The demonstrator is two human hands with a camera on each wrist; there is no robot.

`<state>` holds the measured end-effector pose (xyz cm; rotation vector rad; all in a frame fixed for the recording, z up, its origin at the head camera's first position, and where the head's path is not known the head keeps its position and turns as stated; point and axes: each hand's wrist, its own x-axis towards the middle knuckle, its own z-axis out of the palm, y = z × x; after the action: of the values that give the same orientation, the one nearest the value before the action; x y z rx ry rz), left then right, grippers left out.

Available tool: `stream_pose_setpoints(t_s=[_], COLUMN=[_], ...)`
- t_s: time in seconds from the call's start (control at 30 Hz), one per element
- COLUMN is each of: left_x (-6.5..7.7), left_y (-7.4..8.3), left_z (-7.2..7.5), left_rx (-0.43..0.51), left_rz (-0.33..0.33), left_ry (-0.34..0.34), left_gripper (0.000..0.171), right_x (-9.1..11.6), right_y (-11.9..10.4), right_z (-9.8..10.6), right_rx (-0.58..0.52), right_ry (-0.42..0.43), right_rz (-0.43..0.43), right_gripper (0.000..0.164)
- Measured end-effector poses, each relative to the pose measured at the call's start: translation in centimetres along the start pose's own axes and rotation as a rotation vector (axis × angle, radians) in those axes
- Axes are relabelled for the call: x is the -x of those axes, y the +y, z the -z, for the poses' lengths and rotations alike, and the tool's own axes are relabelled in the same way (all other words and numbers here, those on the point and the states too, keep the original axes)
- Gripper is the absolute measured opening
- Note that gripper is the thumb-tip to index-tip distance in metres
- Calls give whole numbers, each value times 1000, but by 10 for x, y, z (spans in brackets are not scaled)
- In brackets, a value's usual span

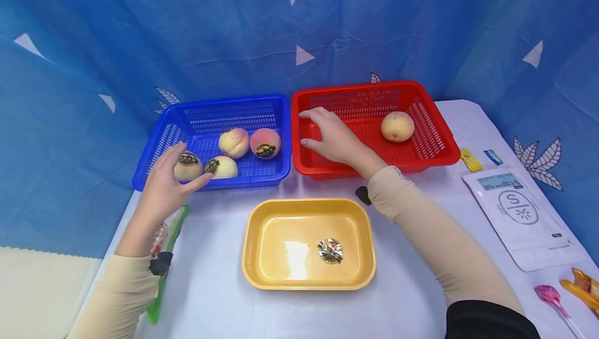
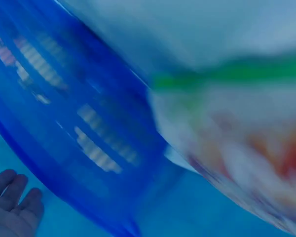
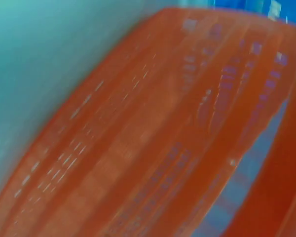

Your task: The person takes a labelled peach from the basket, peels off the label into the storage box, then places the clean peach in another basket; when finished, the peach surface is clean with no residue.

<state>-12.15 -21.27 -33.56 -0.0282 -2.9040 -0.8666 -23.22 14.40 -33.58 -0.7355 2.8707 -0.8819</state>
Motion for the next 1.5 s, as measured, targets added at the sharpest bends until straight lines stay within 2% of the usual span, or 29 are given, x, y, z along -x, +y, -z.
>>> stream_pose_setpoints(t_s=[0.13,0.23,0.43,0.6,0.73,0.97,1.1,1.3,1.5], left_x=[2,3,0,-2,-4,-5,-5,-5,-5], left_y=[-24,-38,-52,-56,-56,-53,-51,-50,-53], left_z=[19,26,29,27,26,29,29,28,29], left_rx=[-39,-66,-66,-56,-55,-60,-67,-67,-72], left_rz=[110,180,235,258,265,277,279,280,294], left_ry=[-7,-27,-94,-143,-155,-176,-188,-194,-202], left_gripper=[104,111,119,124,125,126,126,126,128], right_x=[-11,-19,-36,-48,-54,-63,-68,-77,-84], right_y=[-26,-42,-59,-63,-66,-71,-72,-68,-68], right_z=[-16,-29,-51,-61,-66,-73,-77,-86,-93], right_rx=[31,45,87,161,248,379,400,420,471], right_ry=[-58,-100,-135,-143,-163,-191,-180,-115,-127], right_rz=[46,77,145,147,133,104,87,72,34], right_gripper=[65,64,59,55,56,65,67,58,57])
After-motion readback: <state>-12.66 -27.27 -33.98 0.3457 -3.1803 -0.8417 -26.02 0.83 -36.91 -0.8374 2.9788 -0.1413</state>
